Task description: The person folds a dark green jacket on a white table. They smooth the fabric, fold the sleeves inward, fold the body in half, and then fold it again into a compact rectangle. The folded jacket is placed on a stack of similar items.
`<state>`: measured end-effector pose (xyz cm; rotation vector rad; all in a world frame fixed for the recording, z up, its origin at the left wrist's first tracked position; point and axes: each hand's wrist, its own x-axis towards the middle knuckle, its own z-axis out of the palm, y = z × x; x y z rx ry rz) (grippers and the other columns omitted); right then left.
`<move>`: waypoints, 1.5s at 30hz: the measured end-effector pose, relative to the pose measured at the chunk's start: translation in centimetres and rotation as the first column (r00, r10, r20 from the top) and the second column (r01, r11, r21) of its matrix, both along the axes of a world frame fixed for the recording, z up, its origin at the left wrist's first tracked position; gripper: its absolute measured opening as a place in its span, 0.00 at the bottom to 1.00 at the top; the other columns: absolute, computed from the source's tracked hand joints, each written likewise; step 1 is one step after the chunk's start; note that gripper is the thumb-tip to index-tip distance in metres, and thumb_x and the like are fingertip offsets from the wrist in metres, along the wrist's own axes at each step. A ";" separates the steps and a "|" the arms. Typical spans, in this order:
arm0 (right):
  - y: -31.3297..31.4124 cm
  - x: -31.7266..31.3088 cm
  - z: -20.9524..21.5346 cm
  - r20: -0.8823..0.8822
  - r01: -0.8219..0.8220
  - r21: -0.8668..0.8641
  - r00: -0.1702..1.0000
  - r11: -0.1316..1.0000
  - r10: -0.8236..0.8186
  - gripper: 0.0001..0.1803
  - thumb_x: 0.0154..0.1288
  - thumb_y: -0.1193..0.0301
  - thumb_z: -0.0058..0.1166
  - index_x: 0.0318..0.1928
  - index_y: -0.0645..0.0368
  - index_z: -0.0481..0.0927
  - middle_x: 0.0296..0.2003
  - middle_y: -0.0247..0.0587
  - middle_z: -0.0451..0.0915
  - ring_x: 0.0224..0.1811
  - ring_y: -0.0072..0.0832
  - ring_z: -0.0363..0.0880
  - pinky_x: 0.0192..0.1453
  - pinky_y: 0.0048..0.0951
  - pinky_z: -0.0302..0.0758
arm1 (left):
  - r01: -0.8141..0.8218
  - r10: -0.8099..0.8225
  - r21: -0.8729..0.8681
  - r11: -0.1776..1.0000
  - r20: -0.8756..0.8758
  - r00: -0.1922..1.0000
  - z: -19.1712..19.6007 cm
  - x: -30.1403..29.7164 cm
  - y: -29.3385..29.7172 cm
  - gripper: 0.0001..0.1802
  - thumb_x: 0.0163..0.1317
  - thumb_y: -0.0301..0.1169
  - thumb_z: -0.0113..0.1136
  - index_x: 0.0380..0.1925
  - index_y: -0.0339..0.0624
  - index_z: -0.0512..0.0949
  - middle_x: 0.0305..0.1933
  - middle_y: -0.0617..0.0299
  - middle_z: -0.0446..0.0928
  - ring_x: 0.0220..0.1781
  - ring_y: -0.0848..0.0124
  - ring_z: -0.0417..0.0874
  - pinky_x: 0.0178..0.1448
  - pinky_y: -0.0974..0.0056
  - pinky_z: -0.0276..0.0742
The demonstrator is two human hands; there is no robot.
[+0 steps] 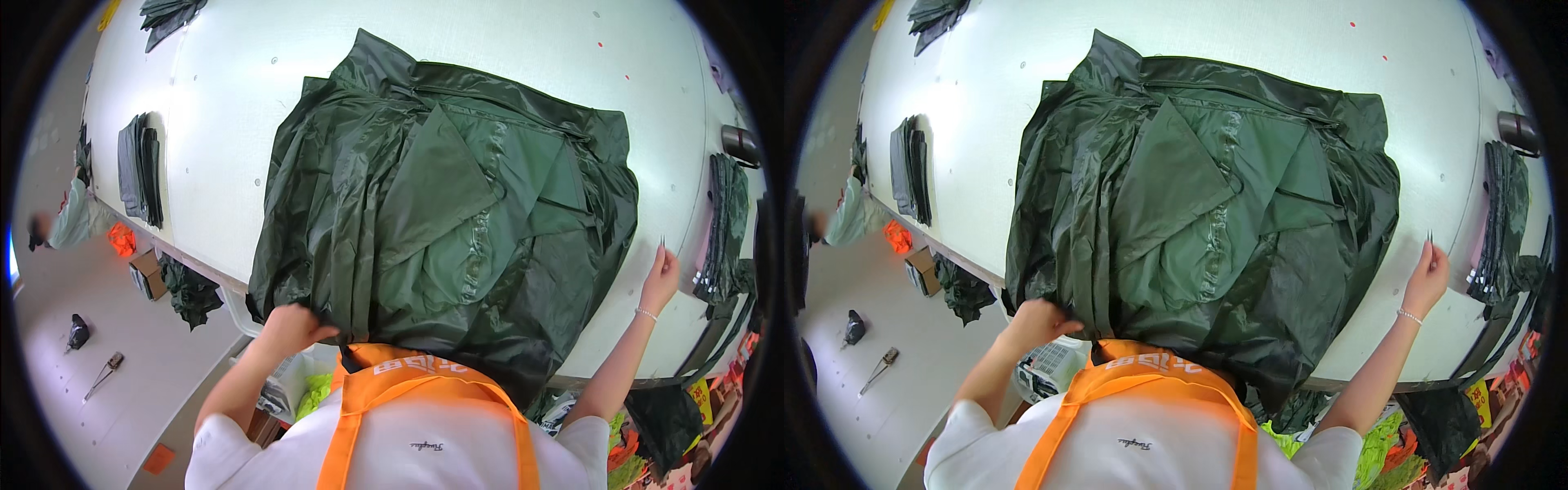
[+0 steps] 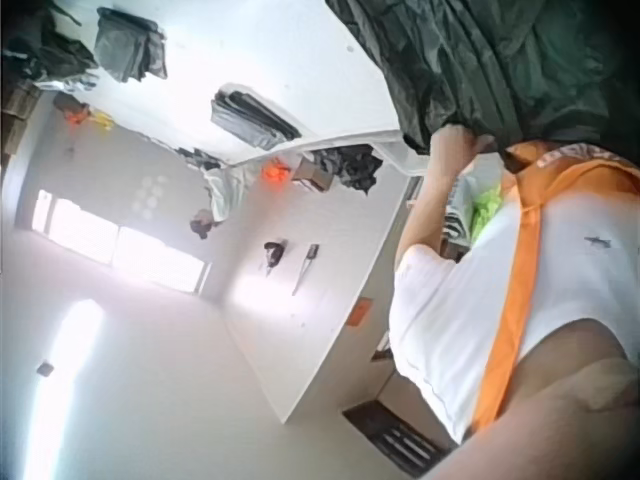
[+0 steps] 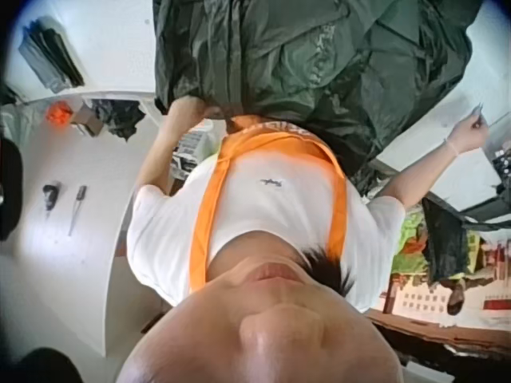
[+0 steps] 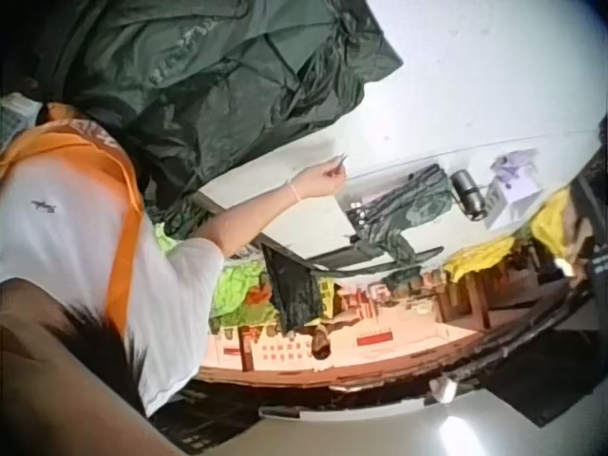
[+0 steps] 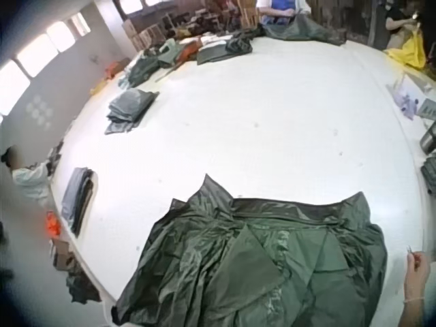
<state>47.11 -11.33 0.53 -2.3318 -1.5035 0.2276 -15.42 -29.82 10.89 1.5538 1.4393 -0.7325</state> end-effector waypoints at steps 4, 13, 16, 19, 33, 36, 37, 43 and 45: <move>-4.2 5.4 -2.0 0.099 0.153 -0.012 0.984 0.988 -0.151 0.20 0.63 0.56 0.57 0.38 0.64 0.80 0.32 0.43 0.80 0.33 0.29 0.76 0.40 0.29 0.73 | -0.136 0.149 0.245 0.960 -0.037 0.988 1.9 0.4 -3.1 0.20 0.55 0.47 0.62 0.16 0.42 0.79 0.19 0.55 0.75 0.25 0.54 0.78 0.28 0.55 0.72; -5.5 1.4 -1.8 -0.338 0.360 -0.010 0.877 0.933 -0.341 0.23 0.60 0.54 0.60 0.37 0.67 0.80 0.32 0.38 0.80 0.34 0.22 0.75 0.43 0.25 0.73 | -0.414 0.030 0.730 0.543 0.476 0.879 -3.5 12.9 8.6 0.20 0.53 0.31 0.64 0.47 0.42 0.75 0.48 0.57 0.74 0.50 0.56 0.75 0.51 0.58 0.74; -4.9 -6.9 2.7 -0.584 0.172 -0.007 0.799 0.985 -0.144 0.16 0.59 0.63 0.62 0.39 0.66 0.82 0.34 0.37 0.83 0.37 0.19 0.77 0.44 0.22 0.73 | -0.536 0.031 0.640 0.551 0.626 0.779 -5.4 17.3 11.9 0.18 0.53 0.31 0.64 0.46 0.43 0.76 0.46 0.58 0.75 0.49 0.57 0.75 0.51 0.58 0.73; -3.4 -14.0 5.4 -0.720 -0.108 0.041 0.686 0.993 0.105 0.14 0.58 0.68 0.62 0.40 0.65 0.83 0.34 0.37 0.84 0.37 0.19 0.79 0.45 0.21 0.73 | -0.523 0.003 0.580 0.625 0.668 0.744 -5.8 21.0 14.1 0.18 0.53 0.32 0.64 0.45 0.43 0.77 0.46 0.57 0.75 0.50 0.57 0.76 0.49 0.59 0.74; -0.4 -17.9 1.6 -0.889 0.028 -0.045 0.455 0.999 -0.053 0.12 0.57 0.71 0.63 0.37 0.68 0.80 0.30 0.29 0.79 0.31 0.14 0.71 0.39 0.17 0.69 | -0.362 0.099 0.845 0.393 0.352 0.931 -6.9 18.0 12.4 0.28 0.42 0.30 0.71 0.46 0.45 0.72 0.49 0.57 0.69 0.52 0.56 0.69 0.51 0.56 0.66; -0.4 -17.9 1.1 -0.882 0.016 -0.071 0.465 0.997 -0.071 0.13 0.58 0.71 0.63 0.39 0.68 0.80 0.32 0.30 0.79 0.33 0.14 0.73 0.41 0.17 0.69 | -0.305 0.003 0.872 0.383 0.329 0.944 -7.9 16.8 12.2 0.21 0.46 0.29 0.68 0.42 0.43 0.74 0.47 0.59 0.71 0.48 0.58 0.72 0.49 0.58 0.68; -0.3 -18.0 1.1 -0.879 0.023 -0.076 0.470 0.997 -0.078 0.14 0.58 0.71 0.63 0.40 0.68 0.80 0.32 0.30 0.79 0.33 0.14 0.73 0.41 0.17 0.70 | -0.302 -0.006 0.879 0.370 0.327 0.945 -8.3 16.4 12.4 0.19 0.47 0.29 0.67 0.41 0.43 0.75 0.46 0.59 0.71 0.47 0.58 0.72 0.48 0.58 0.69; -0.5 -15.9 0.6 -0.890 -0.045 -0.062 0.455 0.997 -0.035 0.15 0.58 0.65 0.63 0.41 0.62 0.81 0.26 0.26 0.76 0.23 0.12 0.67 0.24 0.16 0.63 | -0.844 0.483 0.421 0.331 0.693 0.535 -7.6 15.0 13.7 0.05 0.62 0.26 0.54 0.34 0.38 0.77 0.32 0.61 0.76 0.32 0.73 0.76 0.38 0.68 0.71; -0.6 -12.9 0.2 -0.690 0.024 0.050 0.724 0.998 0.017 0.20 0.59 0.61 0.62 0.45 0.62 0.80 0.34 0.35 0.79 0.34 0.21 0.75 0.40 0.22 0.72 | -0.996 0.527 -0.086 0.017 0.847 -0.064 -8.6 12.2 14.1 0.07 0.67 0.27 0.48 0.38 0.36 0.75 0.34 0.68 0.76 0.34 0.78 0.74 0.40 0.72 0.69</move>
